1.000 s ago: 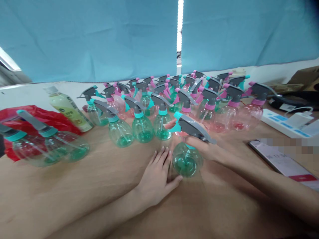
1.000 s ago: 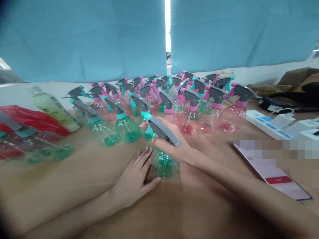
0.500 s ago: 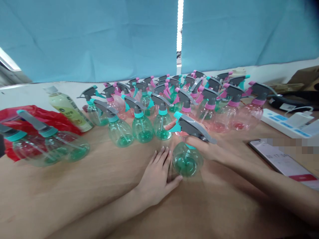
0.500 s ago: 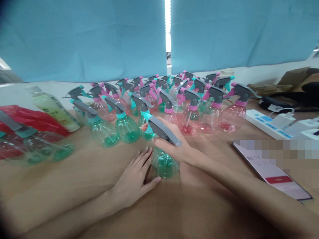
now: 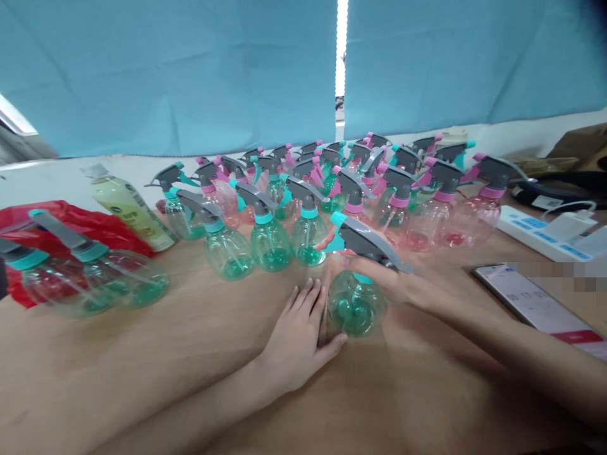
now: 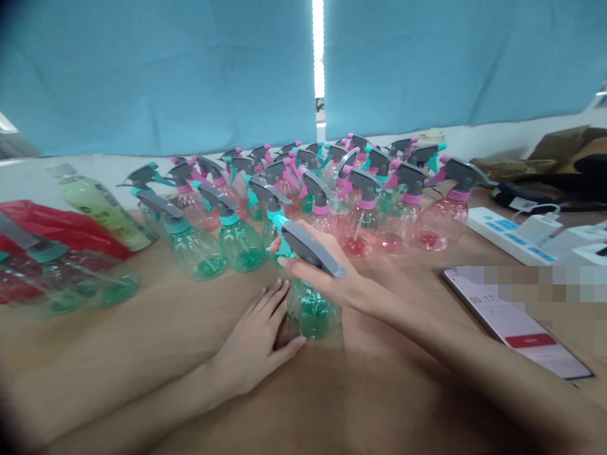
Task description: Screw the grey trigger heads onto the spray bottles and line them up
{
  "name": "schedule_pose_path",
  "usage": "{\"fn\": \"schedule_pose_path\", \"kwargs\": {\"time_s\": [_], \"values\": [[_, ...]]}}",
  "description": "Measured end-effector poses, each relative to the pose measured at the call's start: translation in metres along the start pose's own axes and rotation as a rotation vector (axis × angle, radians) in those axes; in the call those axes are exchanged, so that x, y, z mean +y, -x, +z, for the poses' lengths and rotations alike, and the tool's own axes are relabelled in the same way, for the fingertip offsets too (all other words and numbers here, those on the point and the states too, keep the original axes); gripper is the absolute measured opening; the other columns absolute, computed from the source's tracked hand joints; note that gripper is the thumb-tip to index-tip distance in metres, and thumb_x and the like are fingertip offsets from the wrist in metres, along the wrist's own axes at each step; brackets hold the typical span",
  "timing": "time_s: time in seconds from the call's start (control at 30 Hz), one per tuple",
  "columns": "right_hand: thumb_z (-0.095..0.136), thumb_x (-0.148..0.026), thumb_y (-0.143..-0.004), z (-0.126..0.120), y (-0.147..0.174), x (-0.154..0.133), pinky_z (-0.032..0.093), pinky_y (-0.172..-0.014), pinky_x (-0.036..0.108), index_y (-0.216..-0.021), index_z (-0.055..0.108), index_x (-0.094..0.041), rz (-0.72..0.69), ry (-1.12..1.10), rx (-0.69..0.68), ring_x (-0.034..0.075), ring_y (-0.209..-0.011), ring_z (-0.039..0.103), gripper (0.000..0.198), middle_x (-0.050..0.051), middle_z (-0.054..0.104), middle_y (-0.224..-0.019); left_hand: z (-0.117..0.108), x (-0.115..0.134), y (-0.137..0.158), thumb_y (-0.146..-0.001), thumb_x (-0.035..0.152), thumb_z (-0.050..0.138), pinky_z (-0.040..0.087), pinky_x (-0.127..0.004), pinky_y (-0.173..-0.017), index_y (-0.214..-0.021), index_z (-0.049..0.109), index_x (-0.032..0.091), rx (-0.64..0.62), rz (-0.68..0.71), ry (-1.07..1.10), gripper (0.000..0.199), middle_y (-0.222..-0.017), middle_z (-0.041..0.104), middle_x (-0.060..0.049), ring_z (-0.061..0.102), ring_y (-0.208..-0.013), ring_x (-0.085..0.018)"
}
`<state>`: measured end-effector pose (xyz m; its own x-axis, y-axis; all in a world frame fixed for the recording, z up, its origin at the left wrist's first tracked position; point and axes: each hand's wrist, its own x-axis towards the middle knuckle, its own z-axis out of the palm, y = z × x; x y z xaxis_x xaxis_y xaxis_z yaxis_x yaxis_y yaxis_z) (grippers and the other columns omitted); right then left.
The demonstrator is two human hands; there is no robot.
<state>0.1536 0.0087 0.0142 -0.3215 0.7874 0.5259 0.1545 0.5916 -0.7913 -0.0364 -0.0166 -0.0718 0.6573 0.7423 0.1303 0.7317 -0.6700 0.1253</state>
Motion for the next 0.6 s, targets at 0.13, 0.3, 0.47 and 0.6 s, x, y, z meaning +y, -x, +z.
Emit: {"fn": "schedule_pose_path", "kwargs": {"time_s": [0.13, 0.3, 0.47, 0.6], "values": [[0.055, -0.027, -0.081, 0.001, -0.001, -0.006, 0.038, -0.057, 0.030, -0.071, 0.044, -0.025, 0.050, -0.034, 0.000, 0.015, -0.059, 0.045, 0.014, -0.002, 0.048, -0.067, 0.000, 0.000, 0.000, -0.093, 0.062, 0.039, 0.024, -0.050, -0.114, -0.141, 0.037, 0.003, -0.019, -0.009, -0.005, 0.076, -0.151, 0.032, -0.022, 0.027, -0.141, -0.032], [0.057, -0.042, -0.085, 0.000, 0.000, 0.007, 0.031, -0.055, 0.028, -0.067, 0.034, -0.024, 0.043, 0.050, 0.002, 0.012, -0.059, 0.033, 0.034, -0.004, 0.032, -0.067, 0.001, -0.001, 0.001, -0.093, 0.062, 0.039, 0.024, -0.051, -0.114, -0.143, 0.035, 0.006, 0.002, -0.004, 0.015, 0.075, -0.151, 0.032, -0.021, 0.026, -0.141, -0.032], [0.054, -0.045, -0.088, 0.000, 0.001, 0.009, 0.028, -0.053, 0.028, -0.069, 0.038, -0.023, 0.034, 0.059, -0.009, 0.011, -0.058, 0.031, 0.033, -0.004, 0.030, -0.067, 0.000, -0.001, 0.001, -0.093, 0.061, 0.039, 0.024, -0.052, -0.113, -0.142, 0.036, 0.004, -0.018, -0.009, 0.025, 0.075, -0.151, 0.031, -0.022, 0.026, -0.141, -0.033], [0.053, -0.046, -0.089, 0.000, 0.003, 0.006, 0.031, -0.054, 0.028, -0.071, 0.043, -0.023, 0.041, 0.075, -0.010, 0.012, -0.060, 0.035, 0.030, -0.004, 0.036, -0.067, -0.001, 0.000, 0.000, -0.093, 0.060, 0.040, 0.025, -0.052, -0.113, -0.143, 0.035, 0.006, -0.006, -0.002, 0.038, 0.074, -0.151, 0.031, -0.021, 0.027, -0.141, -0.033]]}}
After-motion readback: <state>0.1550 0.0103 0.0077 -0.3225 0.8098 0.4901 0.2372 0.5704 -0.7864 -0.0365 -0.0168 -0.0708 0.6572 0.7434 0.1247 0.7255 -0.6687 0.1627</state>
